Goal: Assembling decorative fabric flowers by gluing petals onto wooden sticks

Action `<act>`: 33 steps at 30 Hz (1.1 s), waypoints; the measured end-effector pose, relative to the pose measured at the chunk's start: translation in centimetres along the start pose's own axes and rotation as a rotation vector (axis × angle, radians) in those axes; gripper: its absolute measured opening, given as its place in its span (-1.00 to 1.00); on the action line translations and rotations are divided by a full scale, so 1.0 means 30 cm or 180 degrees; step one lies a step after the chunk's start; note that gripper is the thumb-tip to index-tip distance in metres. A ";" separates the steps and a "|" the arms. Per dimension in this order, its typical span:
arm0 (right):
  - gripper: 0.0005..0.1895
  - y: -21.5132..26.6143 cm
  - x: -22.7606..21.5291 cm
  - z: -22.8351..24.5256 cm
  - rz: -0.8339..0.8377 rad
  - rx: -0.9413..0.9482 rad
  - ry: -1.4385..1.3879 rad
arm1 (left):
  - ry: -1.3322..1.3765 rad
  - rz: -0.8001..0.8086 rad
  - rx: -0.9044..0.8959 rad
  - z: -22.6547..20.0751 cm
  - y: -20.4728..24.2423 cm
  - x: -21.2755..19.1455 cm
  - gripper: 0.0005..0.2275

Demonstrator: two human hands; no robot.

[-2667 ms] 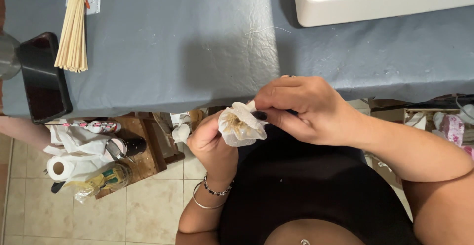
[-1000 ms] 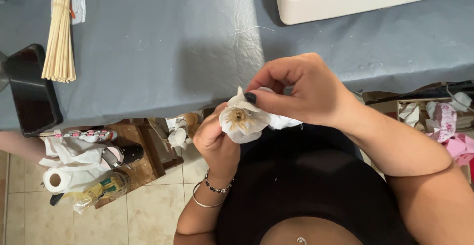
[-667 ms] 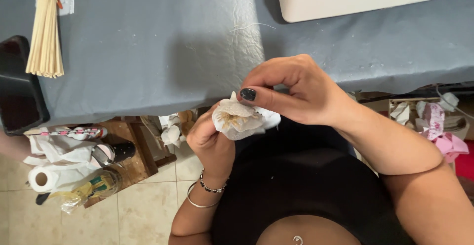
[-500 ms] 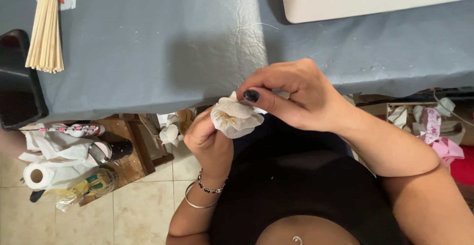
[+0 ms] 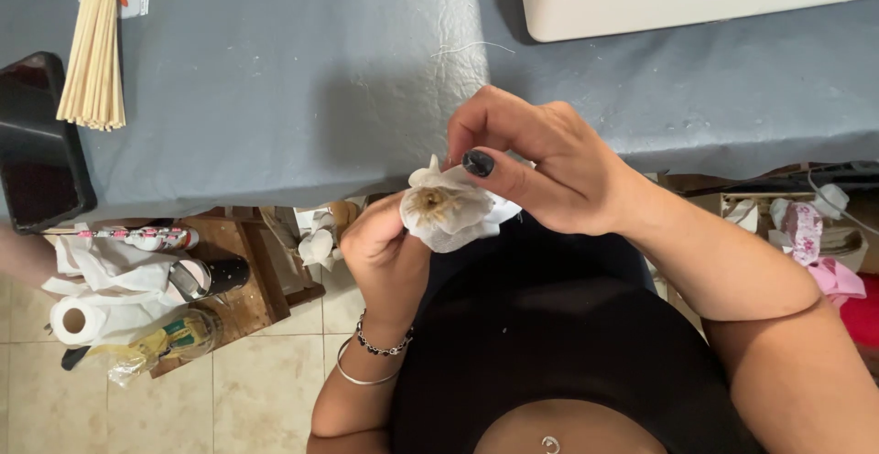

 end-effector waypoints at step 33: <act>-0.90 0.171 0.004 -0.111 -0.1254 0.0669 -0.0258 | 0.0549 -0.0655 0.0115 0.165 0.098 -0.003 -0.81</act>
Point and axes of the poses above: each hand's wrist, its own y-axis away from the middle knuckle, its own x-axis out of the palm, z = x × y, the point moved 7 cm from there along -y, towards the middle knuckle, and after that the axes turned 9 degrees about -z, right-handed, at the moved point
